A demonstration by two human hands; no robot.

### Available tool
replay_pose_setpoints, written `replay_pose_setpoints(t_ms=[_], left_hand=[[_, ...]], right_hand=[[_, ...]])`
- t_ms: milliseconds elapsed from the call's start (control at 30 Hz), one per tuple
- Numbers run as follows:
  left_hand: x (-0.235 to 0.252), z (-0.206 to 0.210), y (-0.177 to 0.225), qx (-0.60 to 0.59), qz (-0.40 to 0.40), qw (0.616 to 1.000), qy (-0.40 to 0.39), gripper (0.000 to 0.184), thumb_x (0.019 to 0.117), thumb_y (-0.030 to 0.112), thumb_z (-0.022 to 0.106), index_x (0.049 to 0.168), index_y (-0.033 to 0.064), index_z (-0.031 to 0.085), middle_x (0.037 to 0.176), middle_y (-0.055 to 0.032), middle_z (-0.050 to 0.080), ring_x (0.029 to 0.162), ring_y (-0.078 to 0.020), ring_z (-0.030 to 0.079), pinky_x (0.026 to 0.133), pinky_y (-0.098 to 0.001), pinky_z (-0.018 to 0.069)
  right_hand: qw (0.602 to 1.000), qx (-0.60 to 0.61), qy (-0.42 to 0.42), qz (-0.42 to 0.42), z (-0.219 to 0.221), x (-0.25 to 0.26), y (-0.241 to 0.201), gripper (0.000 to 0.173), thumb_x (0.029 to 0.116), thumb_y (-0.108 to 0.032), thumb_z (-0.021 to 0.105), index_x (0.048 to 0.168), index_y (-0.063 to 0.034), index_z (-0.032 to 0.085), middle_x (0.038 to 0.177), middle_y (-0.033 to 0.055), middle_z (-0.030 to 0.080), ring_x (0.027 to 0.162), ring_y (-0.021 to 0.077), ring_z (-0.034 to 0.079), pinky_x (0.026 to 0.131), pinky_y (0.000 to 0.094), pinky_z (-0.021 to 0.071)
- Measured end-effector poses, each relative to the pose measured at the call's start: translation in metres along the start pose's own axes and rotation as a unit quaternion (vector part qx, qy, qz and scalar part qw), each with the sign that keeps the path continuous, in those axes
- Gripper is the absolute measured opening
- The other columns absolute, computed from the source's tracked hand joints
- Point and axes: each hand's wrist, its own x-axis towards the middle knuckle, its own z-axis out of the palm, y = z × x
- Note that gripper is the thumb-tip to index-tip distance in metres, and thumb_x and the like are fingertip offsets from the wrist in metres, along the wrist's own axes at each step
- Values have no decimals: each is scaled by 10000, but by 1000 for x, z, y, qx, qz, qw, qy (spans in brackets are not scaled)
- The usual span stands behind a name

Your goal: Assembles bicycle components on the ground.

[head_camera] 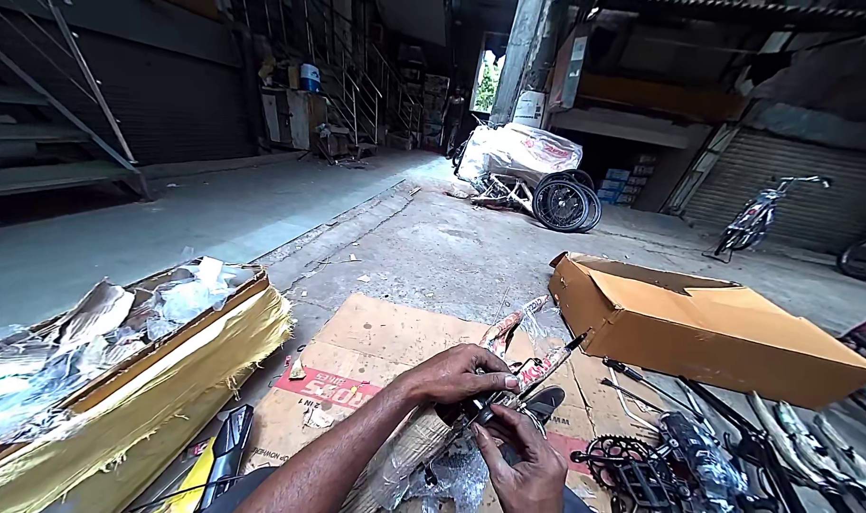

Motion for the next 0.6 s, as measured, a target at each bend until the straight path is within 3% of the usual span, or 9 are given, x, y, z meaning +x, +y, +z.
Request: replay_pose_setpoints(t_ms=[67,200,400,500,600], left_hand=[[1,1,-1,-3,5,1000,1,332,1060,374,545,1102,149,786,1139,17,737,1079,-87,669,986,-347,542],[0,2,1,-2,-1,1000,3,330,1062,373,543,1099,153,786,1135,20,736,1077,-82,667,986,-342,541],[0,3,2,0,-1,1000,1,322,1058,368,554,1093,146,785,1125,22,735,1066,-77,668,978,-336,543],[-1,3,1,-4,0,1000,5,325,1060,370,551,1094,148,786,1123,21,738,1065,-81,671,980,-338,546],[-1,0,1,-4,3,1000,4,333,1063,370,542,1099,145,784,1124,19,738,1062,-81,671,976,-340,547]], right_hand=[[999,27,2,22,0,0,-2,361,800,-114,853,1098,52,736,1054,110,758,882,164,769,804,323,683],[968,161,27,190,0,4,-21,392,777,10,839,1133,96,698,1005,176,756,803,251,769,746,374,684],[945,222,53,235,5,0,-21,323,838,40,769,1130,130,665,868,201,751,700,280,756,648,401,674],[956,197,56,208,6,0,-20,368,788,50,813,1123,119,677,924,190,758,743,270,767,690,390,684],[990,107,29,85,5,-1,-8,402,758,-22,859,1113,98,714,1028,149,757,815,207,773,765,352,691]])
